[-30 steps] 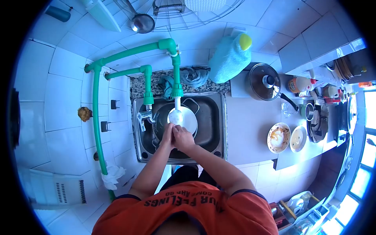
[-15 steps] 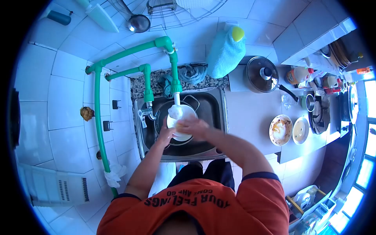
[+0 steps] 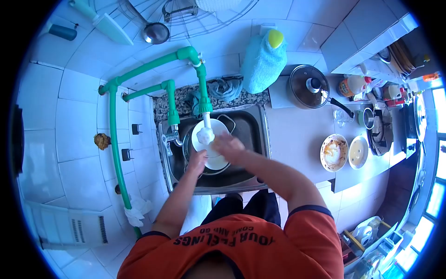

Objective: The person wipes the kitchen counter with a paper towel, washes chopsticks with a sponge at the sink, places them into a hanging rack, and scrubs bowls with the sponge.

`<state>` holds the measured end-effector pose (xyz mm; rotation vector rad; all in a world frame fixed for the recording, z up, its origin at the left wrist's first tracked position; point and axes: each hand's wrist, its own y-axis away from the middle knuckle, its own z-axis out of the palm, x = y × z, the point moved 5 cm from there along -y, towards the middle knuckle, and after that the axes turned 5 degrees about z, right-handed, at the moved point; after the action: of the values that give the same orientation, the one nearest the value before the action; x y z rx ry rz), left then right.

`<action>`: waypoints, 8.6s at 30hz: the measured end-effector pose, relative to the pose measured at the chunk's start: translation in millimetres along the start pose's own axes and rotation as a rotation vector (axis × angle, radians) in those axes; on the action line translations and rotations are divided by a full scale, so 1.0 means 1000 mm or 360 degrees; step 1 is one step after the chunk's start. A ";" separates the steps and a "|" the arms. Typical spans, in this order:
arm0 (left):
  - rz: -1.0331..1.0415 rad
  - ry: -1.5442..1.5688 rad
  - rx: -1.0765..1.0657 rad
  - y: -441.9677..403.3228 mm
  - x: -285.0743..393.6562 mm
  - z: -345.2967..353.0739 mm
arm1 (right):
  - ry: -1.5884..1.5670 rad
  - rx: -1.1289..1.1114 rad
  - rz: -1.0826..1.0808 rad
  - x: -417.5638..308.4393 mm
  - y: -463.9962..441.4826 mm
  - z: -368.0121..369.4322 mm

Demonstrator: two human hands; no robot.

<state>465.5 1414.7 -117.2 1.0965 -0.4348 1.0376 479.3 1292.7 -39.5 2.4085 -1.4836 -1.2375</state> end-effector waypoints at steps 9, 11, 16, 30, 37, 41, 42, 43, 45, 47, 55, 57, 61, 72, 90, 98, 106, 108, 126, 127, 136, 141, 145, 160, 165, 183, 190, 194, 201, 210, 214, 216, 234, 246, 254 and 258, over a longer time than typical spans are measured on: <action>0.0048 -0.0124 0.0012 -0.007 0.003 -0.007 | 0.0096 -0.0227 0.0168 0.003 0.001 0.003; -0.0036 -0.0150 0.0054 0.003 0.005 -0.003 | -0.0229 -0.0198 0.0103 0.005 0.005 0.008; -0.0503 -0.0449 -0.0272 0.006 0.020 -0.022 | 0.1060 0.0668 -0.1021 0.030 0.006 -0.006; -0.0500 -0.0307 0.0156 0.020 -0.023 -0.015 | -0.0442 0.0953 0.0065 0.060 0.080 -0.038; -0.0467 -0.0008 0.0233 -0.005 -0.027 -0.029 | -0.0932 0.1010 0.0818 0.087 0.127 -0.018; -0.0739 0.0041 0.0229 0.030 -0.045 -0.025 | -0.1037 0.0948 0.0887 0.086 0.143 0.008; -0.0659 0.0022 0.0225 0.032 -0.041 -0.012 | -0.1065 0.0919 0.0930 0.088 0.146 0.011; -0.0611 0.0053 0.0215 0.025 -0.041 -0.005 | -0.1059 0.0929 0.0932 0.087 0.148 0.008; -0.0522 0.0049 0.0274 0.006 -0.039 -0.002 | -0.1090 0.0915 0.0908 0.082 0.151 0.002; -0.0453 0.0069 0.0368 -0.007 -0.040 -0.022 | -0.1025 0.0913 0.0906 0.081 0.154 -0.001; -0.0306 0.1097 0.0265 -0.025 -0.071 -0.012 | -0.1021 0.0851 0.0944 0.081 0.172 0.009; -0.0284 0.1464 0.0156 -0.053 -0.077 0.004 | -0.0990 0.0886 0.0909 0.082 0.174 0.010; -0.0739 0.2395 -0.0123 -0.055 -0.070 0.043 | -0.0965 0.0938 0.0825 0.088 0.174 0.018; -0.0759 0.2671 -0.0907 -0.002 -0.084 0.085 | -0.1053 0.0868 0.0791 0.087 0.183 0.032; -0.0637 0.2847 -0.0726 -0.013 -0.073 0.094 | -0.0966 0.0869 0.0793 0.092 0.195 0.039; -0.0933 0.2703 -0.0622 0.014 -0.112 0.090 | -0.0933 0.0924 0.0745 0.089 0.187 0.038; -0.1046 0.2330 -0.0712 0.010 -0.115 0.073 | -0.1238 0.0927 0.0794 0.075 0.149 0.019; -0.1044 0.2285 -0.0720 0.006 -0.112 0.062 | -0.1218 0.0974 0.0717 0.071 0.142 0.016; -0.0641 0.1013 -0.0096 -0.007 -0.098 0.010 | -0.1915 0.1078 0.0665 0.070 0.025 0.038; -0.0616 0.0912 -0.0045 -0.007 -0.095 0.008 | -0.1938 0.1055 0.0678 0.067 0.026 0.037; -0.0722 0.0907 -0.0156 -0.014 -0.072 0.011 | -0.2212 0.1090 0.0665 0.058 0.015 0.030; -0.0727 0.0926 -0.0337 -0.017 -0.071 0.007 | -0.2235 0.1162 0.0712 0.060 0.010 0.035; -0.0696 0.0864 -0.0261 -0.018 -0.067 0.008 | -0.2204 0.1138 0.0660 0.055 0.011 0.027; -0.0686 0.0951 -0.0293 -0.019 -0.061 0.016 | -0.2169 0.1091 0.0571 0.050 0.024 0.008; -0.1319 0.1780 -0.0650 -0.011 -0.071 0.038 | -0.2576 0.1349 0.0552 0.081 0.053 0.031; -0.1420 0.1651 -0.0573 -0.005 -0.071 0.033 | -0.2493 0.1179 0.0771 0.079 0.080 0.047; -0.0613 0.0143 -0.0294 -0.054 -0.044 -0.021 | -0.2347 0.1171 0.0695 0.082 0.086 0.049; -0.0630 0.0372 -0.0806 -0.061 -0.032 -0.013 | -0.2323 0.1245 0.0767 0.090 0.085 0.051; -0.0433 -0.0514 0.0081 -0.041 -0.022 0.000 | -0.2368 0.1185 0.0844 0.092 0.093 0.074; -0.1436 0.0603 -0.0551 0.016 -0.069 0.113 | -0.2738 0.0702 0.1036 0.078 0.120 0.132; -0.1101 0.0196 -0.0423 0.001 -0.110 0.175 | -0.2292 0.0808 0.0732 0.085 0.110 0.142; -0.0871 -0.0054 -0.0302 -0.005 -0.119 0.196 | -0.2152 0.0682 0.0416 0.084 0.101 0.143; -0.0107 -0.1050 -0.0701 -0.034 -0.090 0.170 | 0.0340 0.0212 0.0328 0.029 -0.080 0.174; -0.0110 -0.1027 0.0446 0.061 0.024 -0.061 | -0.1345 0.0394 0.0615 0.054 -0.044 0.099; -0.0094 -0.0393 0.0442 0.020 0.019 -0.011 | -0.0869 0.0361 0.0088 -0.028 -0.015 0.040; -0.0203 -0.0616 0.0146 0.006 0.022 -0.017 | 0.0761 0.0616 -0.0718 0.020 0.010 0.010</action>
<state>468.2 1440.4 -105.1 1.3961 -0.6215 0.7376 470.3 1275.4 -53.7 3.1135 -1.1527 -0.3531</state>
